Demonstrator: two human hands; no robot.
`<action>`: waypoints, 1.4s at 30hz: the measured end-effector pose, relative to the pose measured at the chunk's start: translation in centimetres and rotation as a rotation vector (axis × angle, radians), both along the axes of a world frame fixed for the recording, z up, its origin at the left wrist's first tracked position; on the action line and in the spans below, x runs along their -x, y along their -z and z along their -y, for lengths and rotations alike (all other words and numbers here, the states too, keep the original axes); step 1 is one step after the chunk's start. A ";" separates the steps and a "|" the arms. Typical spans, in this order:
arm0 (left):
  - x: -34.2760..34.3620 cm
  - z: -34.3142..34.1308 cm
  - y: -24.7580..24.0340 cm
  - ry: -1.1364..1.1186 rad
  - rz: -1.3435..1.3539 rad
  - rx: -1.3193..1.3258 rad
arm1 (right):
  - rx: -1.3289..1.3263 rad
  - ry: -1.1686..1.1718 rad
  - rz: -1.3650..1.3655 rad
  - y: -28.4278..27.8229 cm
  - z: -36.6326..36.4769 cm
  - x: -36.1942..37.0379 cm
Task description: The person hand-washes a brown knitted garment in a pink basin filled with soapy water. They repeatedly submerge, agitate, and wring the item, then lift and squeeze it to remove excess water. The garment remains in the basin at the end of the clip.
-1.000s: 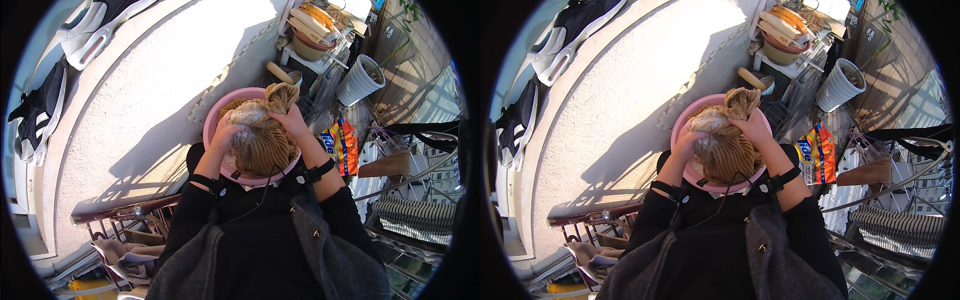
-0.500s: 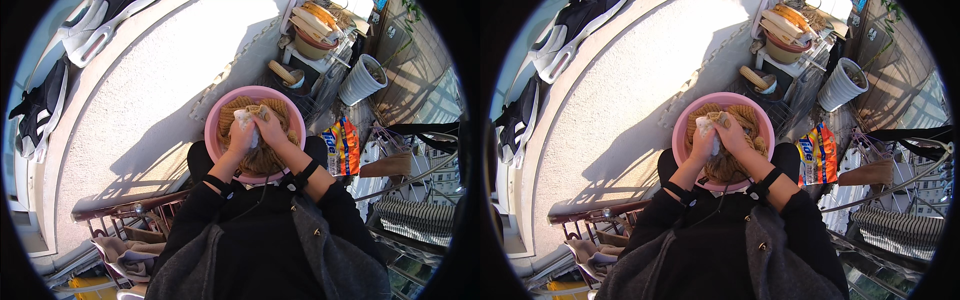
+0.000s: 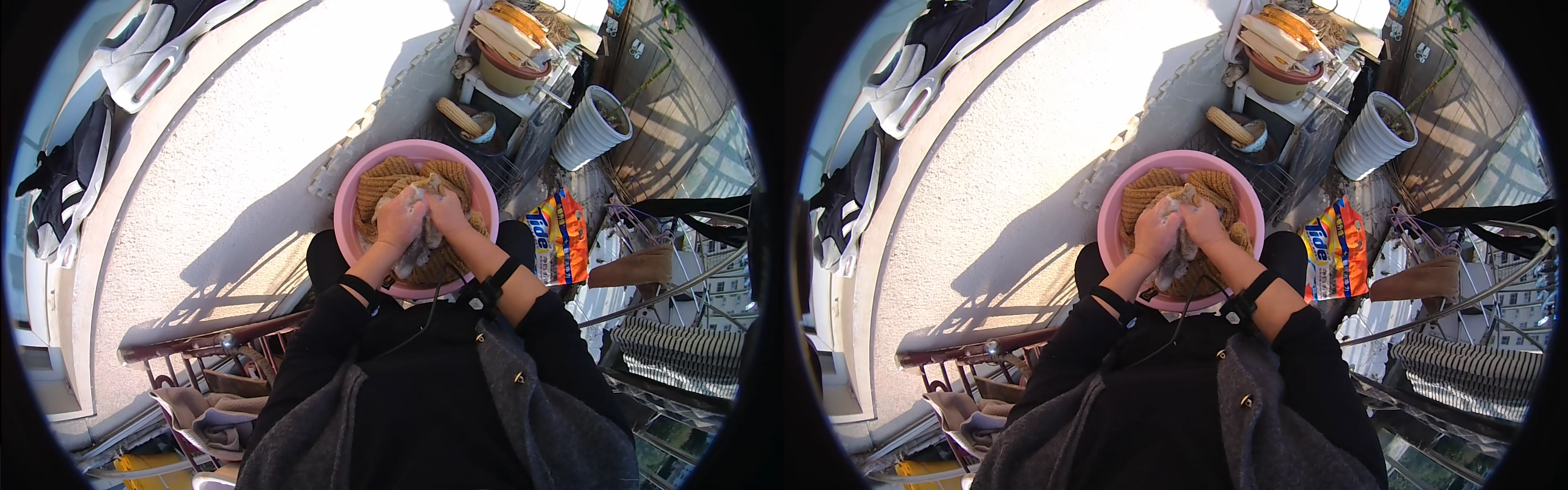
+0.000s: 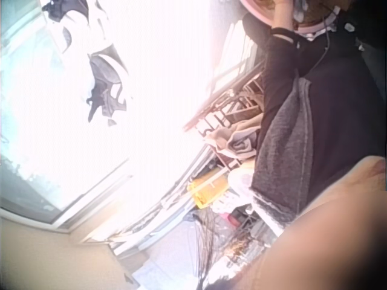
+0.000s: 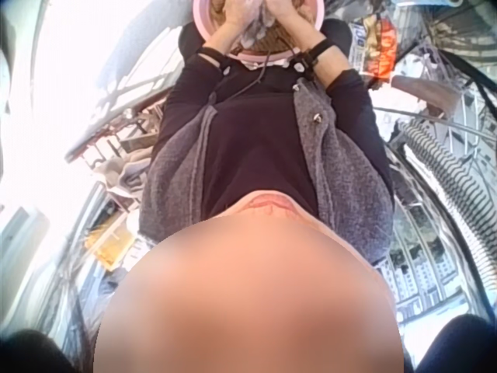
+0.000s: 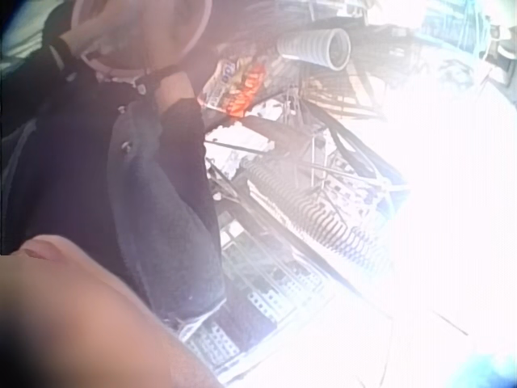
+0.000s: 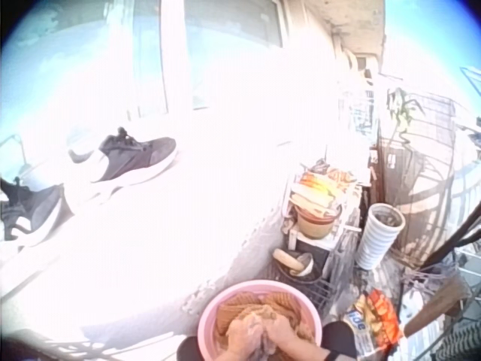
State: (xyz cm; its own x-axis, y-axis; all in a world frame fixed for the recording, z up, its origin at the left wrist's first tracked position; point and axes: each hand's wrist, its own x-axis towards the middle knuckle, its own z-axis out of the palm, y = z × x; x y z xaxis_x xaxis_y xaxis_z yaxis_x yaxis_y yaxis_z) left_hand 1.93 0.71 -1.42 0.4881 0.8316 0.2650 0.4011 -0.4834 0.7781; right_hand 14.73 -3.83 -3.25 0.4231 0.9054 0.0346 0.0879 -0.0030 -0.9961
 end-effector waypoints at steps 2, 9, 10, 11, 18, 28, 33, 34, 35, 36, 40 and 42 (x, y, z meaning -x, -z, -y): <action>0.1 -0.6 0.4 0.008 0.050 0.034 | 0.091 0.027 -0.151 -0.8 -0.1 -0.2; 1.3 -2.8 -0.7 0.040 0.488 0.451 | 0.071 -0.205 -0.741 -5.2 1.7 -1.7; 1.2 -2.8 -1.1 0.012 0.433 0.305 | 0.109 -0.217 -0.696 -5.5 1.8 -1.7; 1.0 -2.7 -1.5 0.052 0.381 0.133 | 0.118 -0.240 -0.655 -5.6 1.9 -1.7; 1.5 -2.6 -3.0 0.146 0.377 0.173 | 0.008 -0.248 -0.393 -5.9 1.9 -1.9; -0.5 0.0 -4.5 0.023 0.409 0.280 | -0.121 -0.154 -0.326 -5.1 0.9 -0.3; -0.4 0.2 -5.5 -0.148 0.268 0.140 | 0.022 -0.268 -0.242 -5.2 2.0 0.5; -0.4 0.3 -5.5 -0.090 0.244 0.137 | -0.054 -0.243 -0.263 -5.2 2.1 0.5; -0.5 0.4 -5.4 -0.050 0.233 0.114 | -0.108 -0.202 -0.284 -5.1 2.1 0.6; -0.5 0.5 -5.2 0.016 0.228 0.082 | -0.216 -0.222 -0.295 -5.0 2.0 0.6; -0.4 0.7 -4.6 0.071 0.264 0.181 | -0.096 -0.078 -0.030 -4.2 1.4 -0.3; -0.1 0.6 -4.3 0.068 0.440 0.468 | -0.088 -0.109 -0.227 -3.9 1.1 -0.4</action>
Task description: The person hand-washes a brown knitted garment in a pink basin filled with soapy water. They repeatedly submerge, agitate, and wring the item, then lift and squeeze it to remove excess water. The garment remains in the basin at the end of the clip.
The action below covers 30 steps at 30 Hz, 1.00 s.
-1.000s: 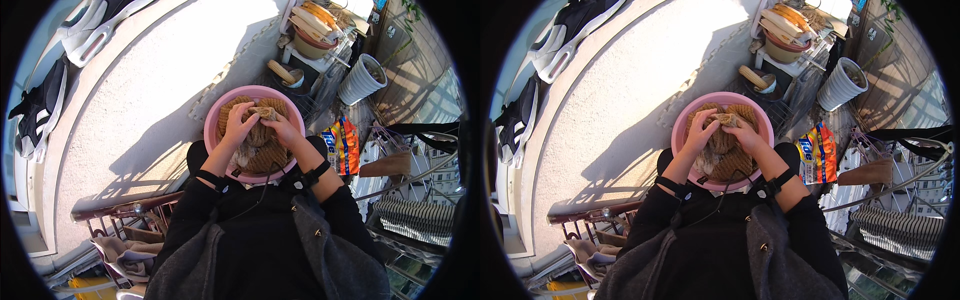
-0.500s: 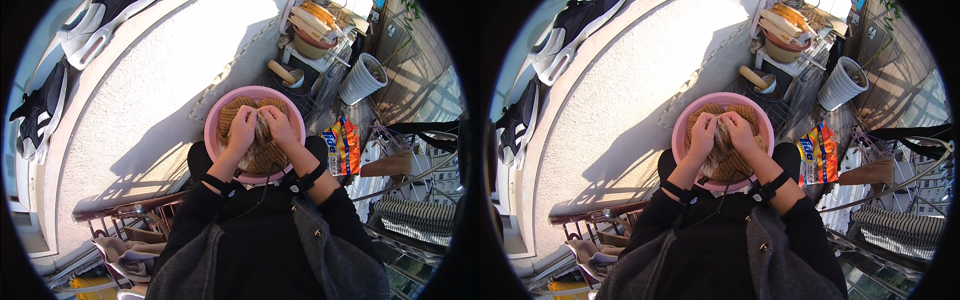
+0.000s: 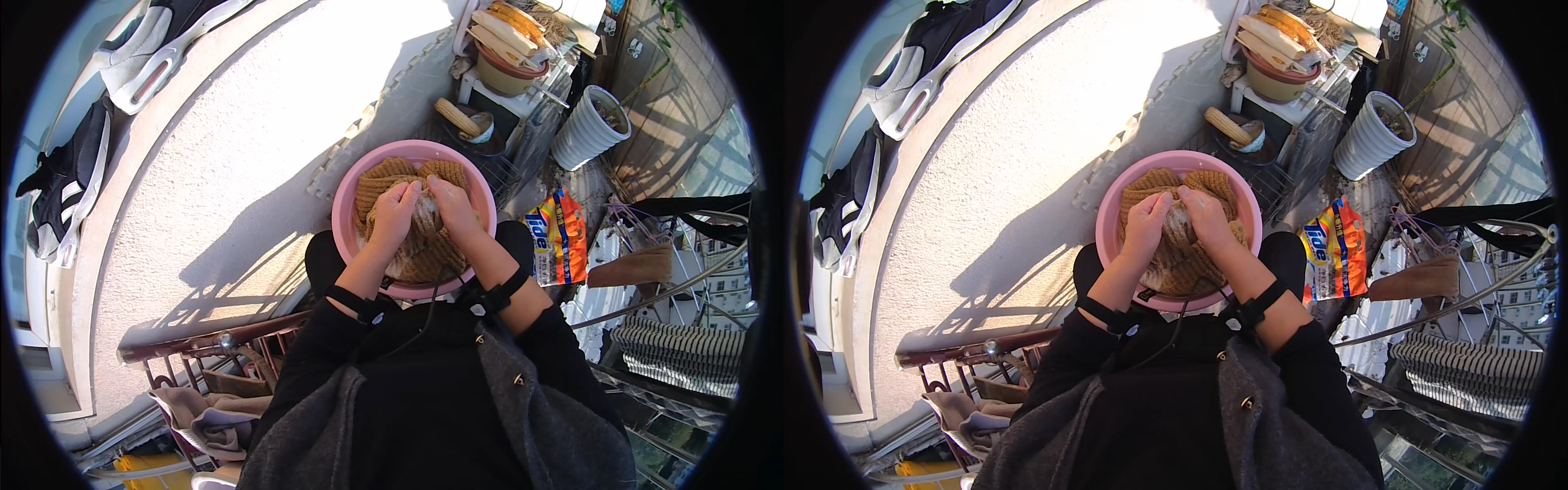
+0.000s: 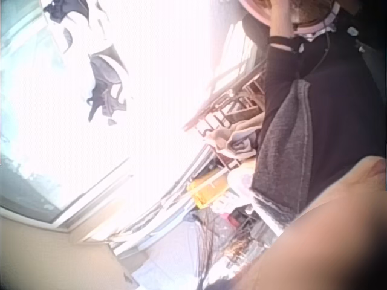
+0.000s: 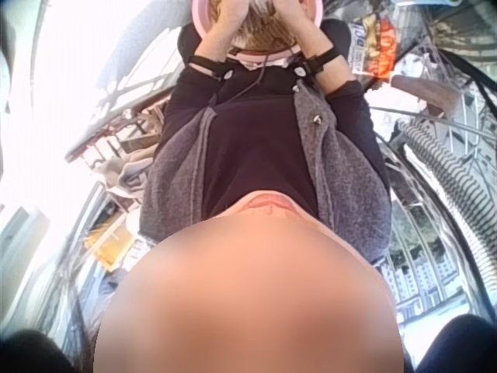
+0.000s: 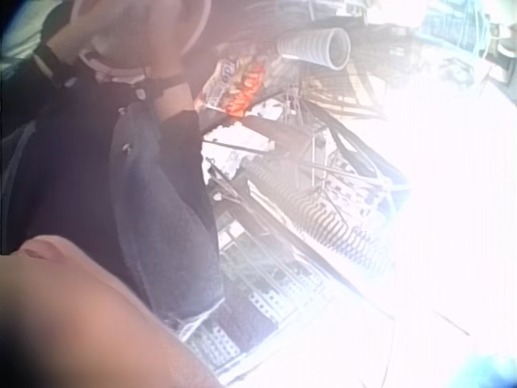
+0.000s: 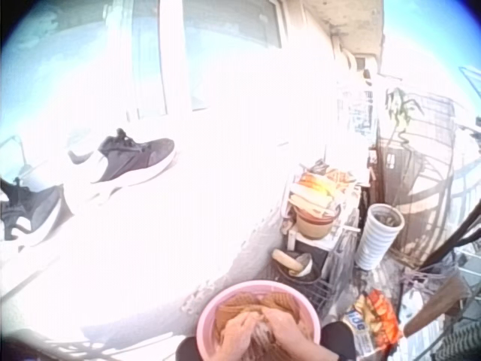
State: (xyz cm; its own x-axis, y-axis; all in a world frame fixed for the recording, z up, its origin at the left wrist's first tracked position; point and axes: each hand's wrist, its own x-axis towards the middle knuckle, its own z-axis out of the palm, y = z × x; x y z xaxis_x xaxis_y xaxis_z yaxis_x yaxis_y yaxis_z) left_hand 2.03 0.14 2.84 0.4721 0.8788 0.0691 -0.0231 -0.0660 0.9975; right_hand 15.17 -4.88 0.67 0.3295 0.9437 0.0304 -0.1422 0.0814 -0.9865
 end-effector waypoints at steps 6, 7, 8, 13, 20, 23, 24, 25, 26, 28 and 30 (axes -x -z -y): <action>1.1 -1.2 1.6 -0.138 0.424 0.467 | 0.184 -0.042 -0.643 -1.2 0.6 -0.1; 1.5 -1.5 1.8 -0.151 0.482 0.491 | 0.112 -0.127 -0.706 -1.5 0.9 -0.1; 1.7 -1.8 2.0 -0.155 0.506 0.489 | 0.146 -0.100 -0.611 -1.6 1.2 -0.1; 1.3 -0.9 1.8 -0.052 0.467 0.442 | 0.150 -0.084 -0.282 -1.3 1.5 -0.2; 1.0 -0.2 1.0 0.178 0.233 0.267 | -0.136 0.098 0.433 -0.8 1.0 -0.6; 2.1 -1.2 1.7 0.139 0.473 0.466 | -0.052 0.092 0.100 -0.9 1.0 -0.4; 2.3 -1.4 2.0 0.089 0.497 0.586 | 0.010 0.015 0.007 -1.0 1.0 -0.2; 2.3 -1.5 2.2 0.087 0.545 0.576 | 0.073 -0.061 -0.086 -1.0 1.2 0.1; 2.3 -1.5 2.3 0.062 0.527 0.538 | 0.181 -0.125 -0.184 -1.1 1.3 0.5; 2.1 -1.3 2.4 -0.005 0.454 0.494 | 0.012 0.018 0.072 -1.3 1.4 1.1; 2.0 -1.0 2.1 -0.066 0.422 0.462 | -0.068 0.176 0.312 -1.8 1.4 1.7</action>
State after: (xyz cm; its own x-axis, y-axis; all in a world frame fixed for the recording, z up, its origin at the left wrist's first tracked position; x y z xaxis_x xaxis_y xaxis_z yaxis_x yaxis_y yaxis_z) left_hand 0.03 1.18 0.74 0.4310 0.8888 -0.1558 -0.4314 0.3546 0.8295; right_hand 13.51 -6.30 2.43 0.4516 0.8657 0.2160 0.1869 0.1449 -0.9716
